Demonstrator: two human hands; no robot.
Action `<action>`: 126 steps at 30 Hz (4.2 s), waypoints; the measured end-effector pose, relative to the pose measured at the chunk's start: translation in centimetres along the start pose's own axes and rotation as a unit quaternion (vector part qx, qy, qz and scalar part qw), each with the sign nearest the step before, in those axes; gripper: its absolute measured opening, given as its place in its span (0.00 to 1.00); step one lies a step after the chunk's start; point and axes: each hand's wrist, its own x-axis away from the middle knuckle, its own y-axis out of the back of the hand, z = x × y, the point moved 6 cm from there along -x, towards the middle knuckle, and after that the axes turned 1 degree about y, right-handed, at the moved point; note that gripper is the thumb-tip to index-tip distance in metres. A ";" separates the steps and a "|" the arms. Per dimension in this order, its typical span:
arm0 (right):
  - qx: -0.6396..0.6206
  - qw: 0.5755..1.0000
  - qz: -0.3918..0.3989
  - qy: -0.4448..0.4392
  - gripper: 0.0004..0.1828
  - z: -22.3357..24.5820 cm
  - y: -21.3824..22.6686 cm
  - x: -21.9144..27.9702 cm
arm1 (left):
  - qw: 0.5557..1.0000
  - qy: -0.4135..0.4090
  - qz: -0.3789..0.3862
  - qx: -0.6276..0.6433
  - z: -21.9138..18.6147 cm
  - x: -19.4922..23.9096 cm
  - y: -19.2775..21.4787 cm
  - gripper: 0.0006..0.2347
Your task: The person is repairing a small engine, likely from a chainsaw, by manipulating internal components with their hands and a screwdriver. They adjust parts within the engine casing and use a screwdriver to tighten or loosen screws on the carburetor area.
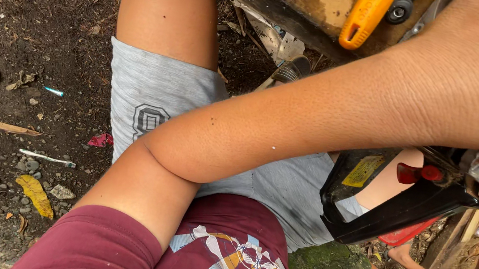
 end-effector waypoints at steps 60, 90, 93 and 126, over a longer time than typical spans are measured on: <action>-0.103 0.974 -0.029 -0.201 0.12 -0.9 2.7 4.0 | 0.995 -0.046 -0.007 -0.087 -2.3 -0.4 4.6 0.23; -0.667 0.710 -0.224 -0.018 0.19 -4.3 -6.4 2.4 | 0.884 -0.161 0.108 -0.425 -10.0 2.9 4.5 0.05; -0.663 0.706 -0.249 -0.026 0.19 -4.6 -6.7 2.5 | 0.852 -0.213 0.134 -0.460 -10.6 2.7 3.9 0.05; -0.655 0.687 -0.313 -0.042 0.23 -5.1 -6.5 1.8 | 0.714 -0.410 0.260 -0.504 -10.7 -0.8 1.1 0.10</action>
